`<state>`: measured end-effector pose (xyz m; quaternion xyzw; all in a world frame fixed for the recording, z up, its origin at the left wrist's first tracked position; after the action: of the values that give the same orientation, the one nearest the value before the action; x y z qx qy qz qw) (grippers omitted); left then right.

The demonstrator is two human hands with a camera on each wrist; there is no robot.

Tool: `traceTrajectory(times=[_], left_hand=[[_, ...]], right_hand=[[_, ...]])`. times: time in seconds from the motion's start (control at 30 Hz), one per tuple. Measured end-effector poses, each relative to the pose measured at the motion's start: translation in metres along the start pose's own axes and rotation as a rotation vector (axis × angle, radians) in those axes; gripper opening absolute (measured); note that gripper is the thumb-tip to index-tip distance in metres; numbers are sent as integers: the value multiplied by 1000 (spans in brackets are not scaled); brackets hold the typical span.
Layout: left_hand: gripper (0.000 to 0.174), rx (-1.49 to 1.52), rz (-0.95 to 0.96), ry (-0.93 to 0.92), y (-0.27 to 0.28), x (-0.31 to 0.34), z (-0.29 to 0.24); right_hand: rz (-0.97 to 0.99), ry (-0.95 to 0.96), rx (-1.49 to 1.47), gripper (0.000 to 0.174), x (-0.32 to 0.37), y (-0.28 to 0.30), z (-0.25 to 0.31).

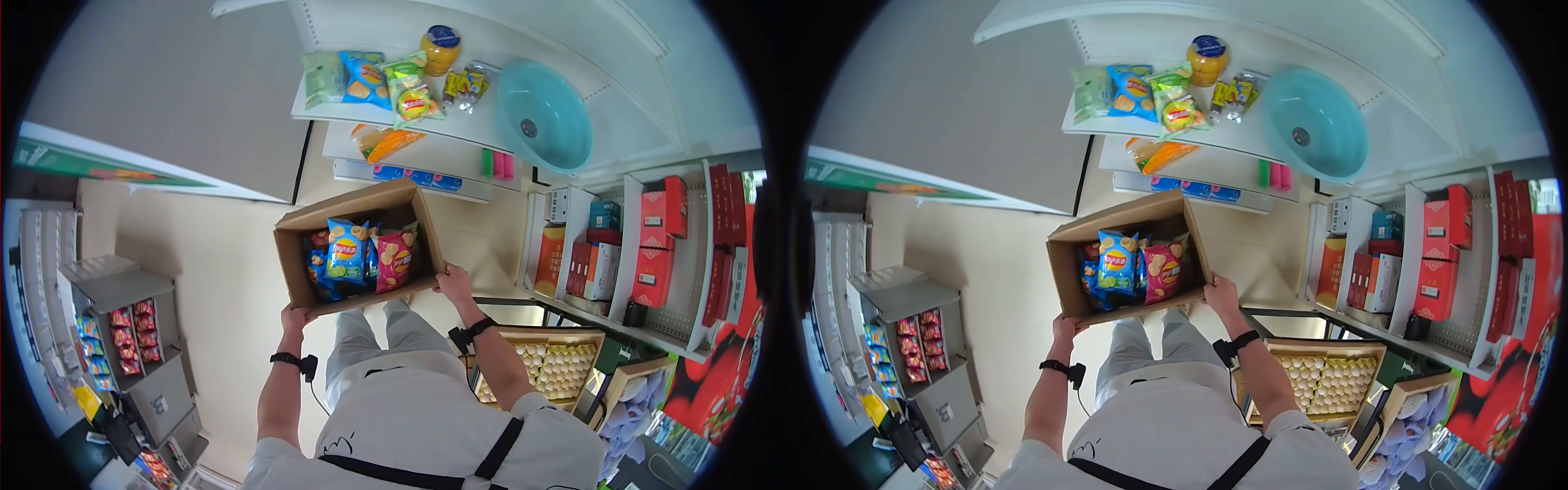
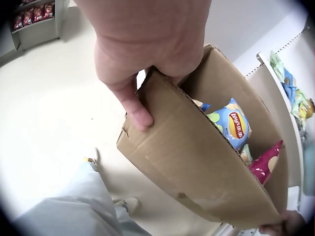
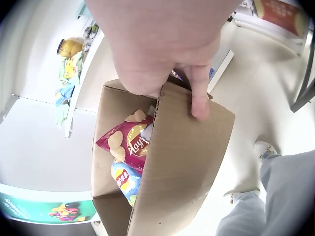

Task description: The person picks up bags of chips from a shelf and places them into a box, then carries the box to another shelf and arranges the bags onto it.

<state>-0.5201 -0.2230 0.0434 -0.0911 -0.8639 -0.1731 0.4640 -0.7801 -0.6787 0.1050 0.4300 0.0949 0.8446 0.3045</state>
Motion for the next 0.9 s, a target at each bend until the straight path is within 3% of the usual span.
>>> traceTrajectory(times=[0.23, 0.43, 0.63, 0.77, 0.9], left_hand=[[41, -24, -11, 40, 16, -31, 29], [41, -5, 7, 141, 46, -118, 84], [41, 81, -33, 192, 82, -223, 173], [42, 226, -118, 246, 117, -281, 244], [42, 266, -171, 260, 131, -311, 279]], right_hand=[[54, -95, -81, 44, -29, -45, -22], [87, -153, -68, 45, -80, -134, -64], [121, -93, 113, 45, -160, -244, -110], [138, -173, 74, 44, -193, -310, -131], [219, -60, 247, 45, -238, -368, -148]])
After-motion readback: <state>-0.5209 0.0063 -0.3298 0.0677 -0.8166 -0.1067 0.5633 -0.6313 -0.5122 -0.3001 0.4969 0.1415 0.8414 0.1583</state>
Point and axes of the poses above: each hand's wrist, its own x-axis away from the middle knuckle, its own y-axis out of the back of the hand, z = x × y, the point moved 10 cm from there along -x, towards the middle knuckle
